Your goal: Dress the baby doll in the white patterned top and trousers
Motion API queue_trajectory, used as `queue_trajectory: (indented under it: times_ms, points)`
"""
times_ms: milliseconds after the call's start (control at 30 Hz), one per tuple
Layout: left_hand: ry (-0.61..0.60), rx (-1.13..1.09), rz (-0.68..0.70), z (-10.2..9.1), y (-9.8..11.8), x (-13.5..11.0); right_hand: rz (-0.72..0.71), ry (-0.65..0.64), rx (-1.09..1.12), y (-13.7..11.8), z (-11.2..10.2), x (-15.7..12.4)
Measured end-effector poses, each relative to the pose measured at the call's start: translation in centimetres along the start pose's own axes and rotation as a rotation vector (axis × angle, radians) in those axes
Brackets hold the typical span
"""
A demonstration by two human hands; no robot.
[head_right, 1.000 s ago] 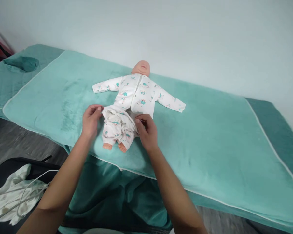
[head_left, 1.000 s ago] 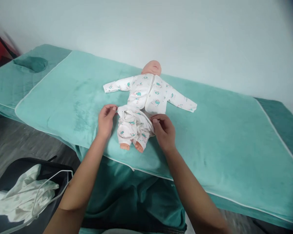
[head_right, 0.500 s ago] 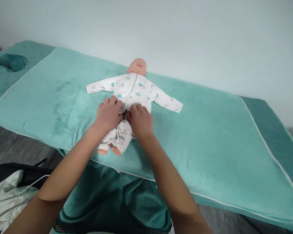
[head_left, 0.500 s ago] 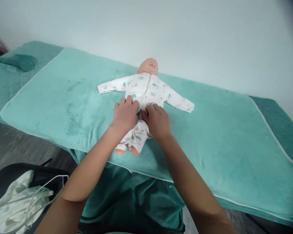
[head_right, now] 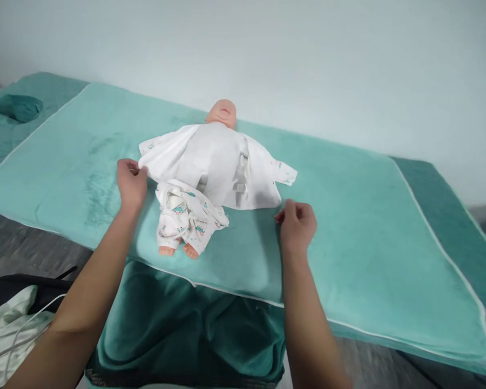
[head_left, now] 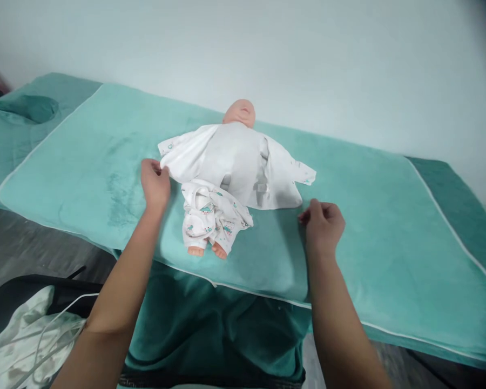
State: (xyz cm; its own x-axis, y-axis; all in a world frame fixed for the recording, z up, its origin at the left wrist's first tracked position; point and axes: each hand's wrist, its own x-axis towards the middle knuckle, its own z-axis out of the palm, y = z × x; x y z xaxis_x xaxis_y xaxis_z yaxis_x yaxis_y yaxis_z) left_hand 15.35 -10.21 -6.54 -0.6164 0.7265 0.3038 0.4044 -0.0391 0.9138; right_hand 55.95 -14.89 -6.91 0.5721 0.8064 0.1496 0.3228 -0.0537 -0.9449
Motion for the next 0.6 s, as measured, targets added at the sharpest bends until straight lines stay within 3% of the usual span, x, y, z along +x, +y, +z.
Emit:
queue_trajectory:
  times_ms: [67,100,233,300,467,600]
  points:
    - [0.021,0.079,0.152,0.1,0.4,-1.3,-0.097,-0.096,-0.099,-0.6,0.8,-1.7]
    - [-0.034,0.078,0.186,0.1,0.7,-2.0,-0.133,-0.186,-0.110,-1.1,1.5,-2.7]
    - [-0.558,-0.124,0.106,-0.8,1.9,-3.9,-0.313,-0.580,0.041,-3.1,4.4,-5.8]
    - [-0.701,-0.225,0.041,-1.6,2.1,-4.2,-0.395,-0.687,0.125,-3.5,5.2,-6.4]
    - [-0.858,-0.310,0.018,-3.0,2.2,-3.9,-0.459,-0.761,0.215,-3.3,5.3,-6.4]
    - [-0.895,-0.369,0.049,-3.4,2.2,-4.0,-0.452,-0.791,0.200,-3.1,5.1,-6.4]
